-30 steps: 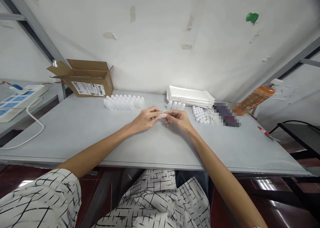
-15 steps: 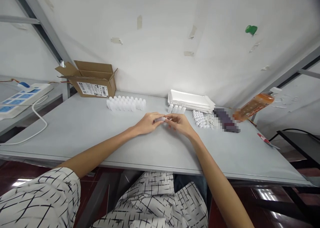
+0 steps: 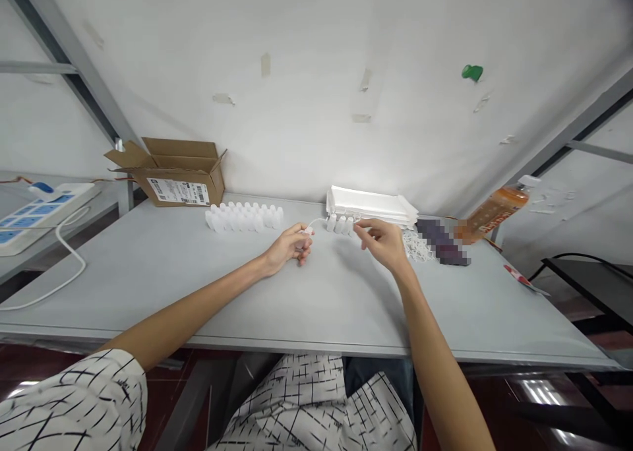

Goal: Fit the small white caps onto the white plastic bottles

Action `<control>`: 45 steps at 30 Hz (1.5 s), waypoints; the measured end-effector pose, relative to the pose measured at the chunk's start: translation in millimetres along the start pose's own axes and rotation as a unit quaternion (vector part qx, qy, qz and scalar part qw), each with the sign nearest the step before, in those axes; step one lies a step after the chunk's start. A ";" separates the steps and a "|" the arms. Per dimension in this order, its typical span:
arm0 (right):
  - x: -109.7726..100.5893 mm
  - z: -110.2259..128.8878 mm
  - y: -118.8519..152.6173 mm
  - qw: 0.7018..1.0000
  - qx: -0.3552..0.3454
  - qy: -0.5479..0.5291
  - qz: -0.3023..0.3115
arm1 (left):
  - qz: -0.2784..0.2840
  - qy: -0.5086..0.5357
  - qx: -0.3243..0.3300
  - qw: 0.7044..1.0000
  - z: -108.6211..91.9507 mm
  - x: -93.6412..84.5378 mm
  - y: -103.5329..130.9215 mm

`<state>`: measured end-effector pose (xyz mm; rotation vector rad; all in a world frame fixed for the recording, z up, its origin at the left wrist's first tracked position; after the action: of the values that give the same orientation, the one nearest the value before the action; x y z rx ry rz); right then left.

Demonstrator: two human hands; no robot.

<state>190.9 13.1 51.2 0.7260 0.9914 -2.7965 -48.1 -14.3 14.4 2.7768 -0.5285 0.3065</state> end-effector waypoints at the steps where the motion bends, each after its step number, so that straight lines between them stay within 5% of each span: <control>1: -10.2 -5.5 -0.7 0.999 -0.017 0.046 -0.023 | 0.001 -0.002 -0.004 1.000 0.3 1.2 0.6; 5: -54.7 -34.8 -1.6 0.985 0.003 0.134 -0.107 | -0.005 -0.037 -0.002 0.999 1.5 5.0 1.1; 10: -90.3 -67.7 3.5 0.986 0.076 0.145 -0.038 | -0.018 -0.043 0.006 0.999 2.4 6.2 -0.5; 15: -96.2 -71.4 10.5 0.976 0.126 0.167 0.058 | -0.066 -0.065 0.023 0.995 2.9 4.6 -2.6; 22: -77.6 -54.0 9.4 0.940 0.125 0.278 0.154 | -0.097 -0.104 0.053 0.988 3.3 3.0 -3.1; 30: -66.3 -52.0 8.4 0.935 0.096 0.293 0.175 | -0.098 -0.087 0.027 0.991 4.9 0.8 -4.4; 33: -59.8 -42.1 6.8 0.962 0.084 0.225 0.131 | -0.081 -0.078 0.014 0.994 6.6 -1.2 -6.7; 36: -40.5 -20.7 3.2 0.992 0.073 0.046 0.097 | -0.071 -0.074 -0.012 0.995 7.4 1.0 -6.4; 40: 0.5 13.8 -4.3 0.986 0.047 -0.095 0.130 | -0.089 -0.127 -0.044 0.987 6.3 8.5 -0.6; 45: 41.1 32.1 -6.2 0.982 0.012 -0.125 0.143 | -0.108 -0.162 -0.044 0.980 4.7 14.2 4.2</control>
<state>140.1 1.3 57.5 0.4612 0.7445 -2.5701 -36.1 -24.1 14.8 2.7768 -0.2974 -0.2152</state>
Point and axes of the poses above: each hand's wrist, its own y-axis away from the middle knuckle, its own x-axis out of the palm, z = x × y, the point moved 2 cm from there along -y, towards the middle knuckle, and after that the axes turned 11 degrees about -x, right-handed, at the moved point
